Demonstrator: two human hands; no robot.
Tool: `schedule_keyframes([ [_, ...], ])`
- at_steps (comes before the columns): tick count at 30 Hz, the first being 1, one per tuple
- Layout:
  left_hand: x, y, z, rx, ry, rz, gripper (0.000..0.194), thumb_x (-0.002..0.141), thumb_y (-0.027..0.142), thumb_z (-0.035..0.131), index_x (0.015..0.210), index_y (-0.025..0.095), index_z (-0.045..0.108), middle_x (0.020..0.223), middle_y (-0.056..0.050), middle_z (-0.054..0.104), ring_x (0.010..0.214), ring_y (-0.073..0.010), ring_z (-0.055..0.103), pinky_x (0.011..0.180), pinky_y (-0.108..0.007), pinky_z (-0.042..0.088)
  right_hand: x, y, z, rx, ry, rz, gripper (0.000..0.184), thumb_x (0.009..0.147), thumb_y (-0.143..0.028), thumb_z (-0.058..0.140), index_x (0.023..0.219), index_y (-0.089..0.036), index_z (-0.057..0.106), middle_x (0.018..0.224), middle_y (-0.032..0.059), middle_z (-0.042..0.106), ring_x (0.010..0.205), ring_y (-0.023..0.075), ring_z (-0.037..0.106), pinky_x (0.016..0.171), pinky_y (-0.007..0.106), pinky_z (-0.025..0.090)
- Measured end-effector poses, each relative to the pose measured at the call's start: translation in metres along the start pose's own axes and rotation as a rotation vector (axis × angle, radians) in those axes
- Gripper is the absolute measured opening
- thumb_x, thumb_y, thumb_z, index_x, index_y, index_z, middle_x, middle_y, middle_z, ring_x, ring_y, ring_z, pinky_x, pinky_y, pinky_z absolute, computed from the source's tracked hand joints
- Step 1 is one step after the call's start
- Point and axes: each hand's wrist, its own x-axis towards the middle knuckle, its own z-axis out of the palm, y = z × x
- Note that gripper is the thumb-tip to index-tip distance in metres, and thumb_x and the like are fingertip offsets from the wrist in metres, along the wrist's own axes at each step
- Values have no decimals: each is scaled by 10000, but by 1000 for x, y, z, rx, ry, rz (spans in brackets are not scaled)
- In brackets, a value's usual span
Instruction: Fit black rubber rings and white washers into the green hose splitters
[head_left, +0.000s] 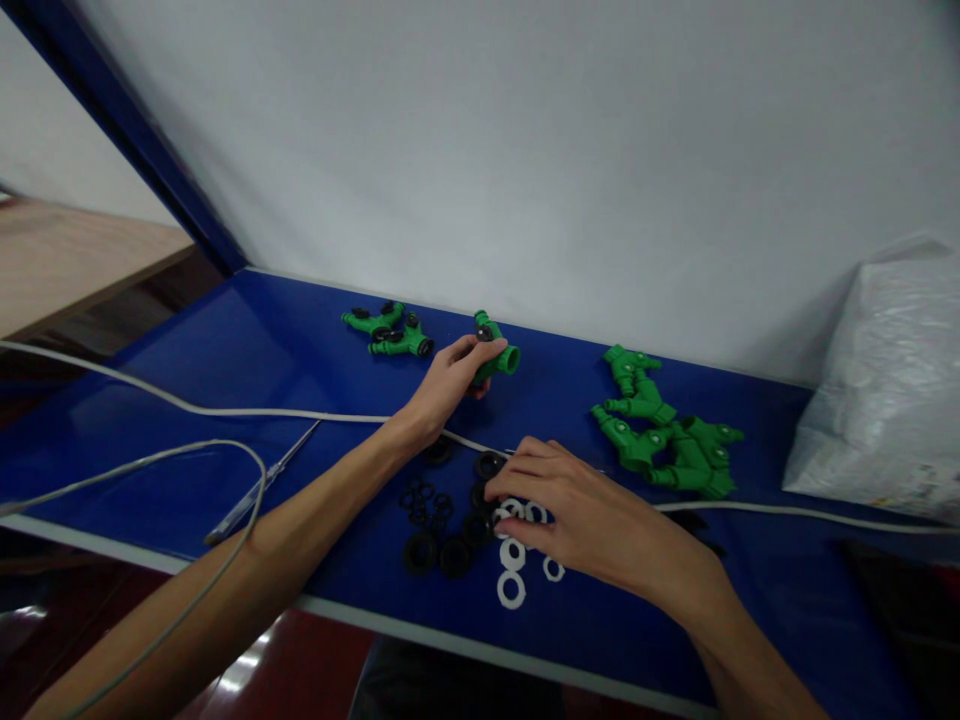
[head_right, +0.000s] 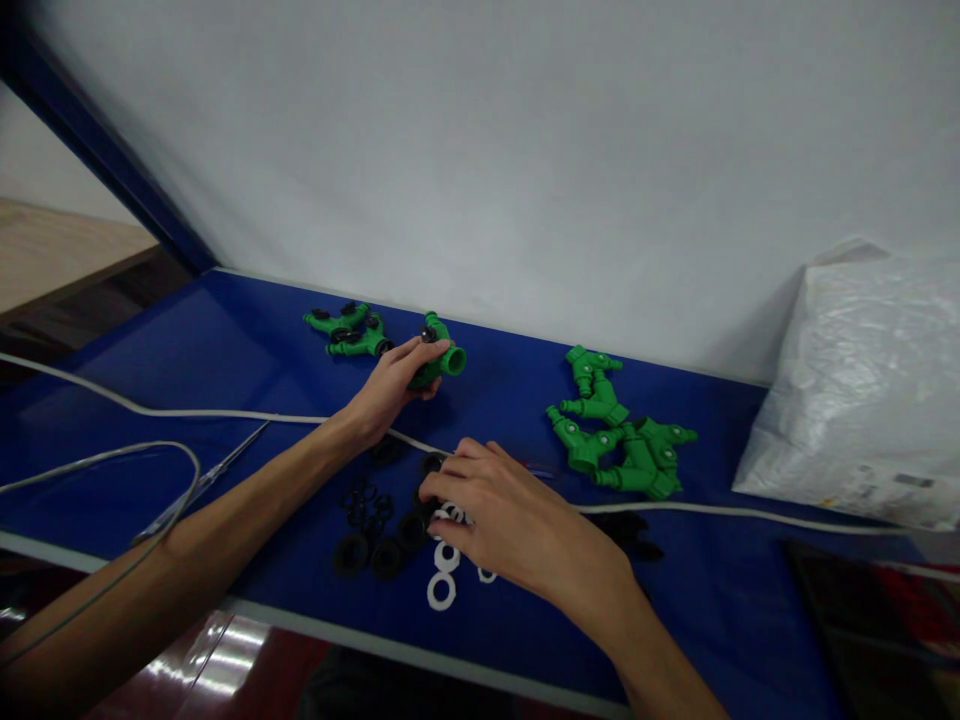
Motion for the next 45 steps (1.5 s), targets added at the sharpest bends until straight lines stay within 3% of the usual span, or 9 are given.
schedule_keyframes([
  [6,1,-1,-1,9,-16,23,385,807,538,695,921,173,649,745,19,547,625,-110,508,547,-236,393,4,-3,2,-37,-48,-23,145,924,-142,661,1040,-219,701,1008,40,719,1056,230,585,980,432,463],
  [14,2,-5,-2,23,-40,-42,404,813,544,689,943,161,684,744,6,590,645,-122,531,576,-234,408,6,-3,2,87,36,22,285,909,-71,621,1135,-226,698,1084,25,724,1044,175,639,1054,325,438],
  [20,0,-4,-1,4,-39,-75,462,819,568,675,990,139,694,712,9,574,640,-120,514,581,-228,409,3,2,-2,111,-22,79,180,869,-285,755,1033,-213,734,1080,35,716,1116,215,634,1172,413,334],
  [24,0,-1,-1,0,-30,-94,462,803,575,688,968,144,686,706,11,572,636,-116,511,576,-223,399,2,5,-2,81,-73,122,213,847,-279,780,1042,-209,728,1154,61,695,1212,258,586,1139,433,373],
  [32,1,-5,-2,-3,-54,-90,457,811,577,681,979,153,693,705,10,582,633,-123,508,569,-228,394,5,4,-2,188,-47,46,56,899,-181,710,940,-217,721,1022,17,691,1046,193,636,989,329,459],
  [35,0,-5,-2,-1,-62,-82,444,817,576,682,954,154,694,740,4,600,654,-124,528,593,-231,411,7,5,-7,405,98,31,23,885,-209,725,869,-223,731,902,-13,692,836,144,649,829,283,507],
  [38,-1,-4,-1,12,-54,-69,439,819,586,681,912,157,695,816,-10,631,711,-134,567,640,-239,440,9,12,-13,685,397,72,75,864,-291,743,841,-220,737,814,-11,695,701,132,647,672,270,518],
  [42,-2,-4,1,56,-100,-80,491,844,639,624,857,152,691,780,-23,645,693,-137,563,644,-246,442,12,27,-18,870,768,207,150,861,-340,737,919,-201,732,756,19,749,697,171,712,714,324,568],
  [45,-3,-4,3,104,-160,-96,525,863,662,584,855,148,688,734,-21,634,657,-130,543,627,-246,429,15,37,-16,915,893,263,182,829,-340,772,905,-181,723,775,45,773,715,187,736,749,345,587],
])
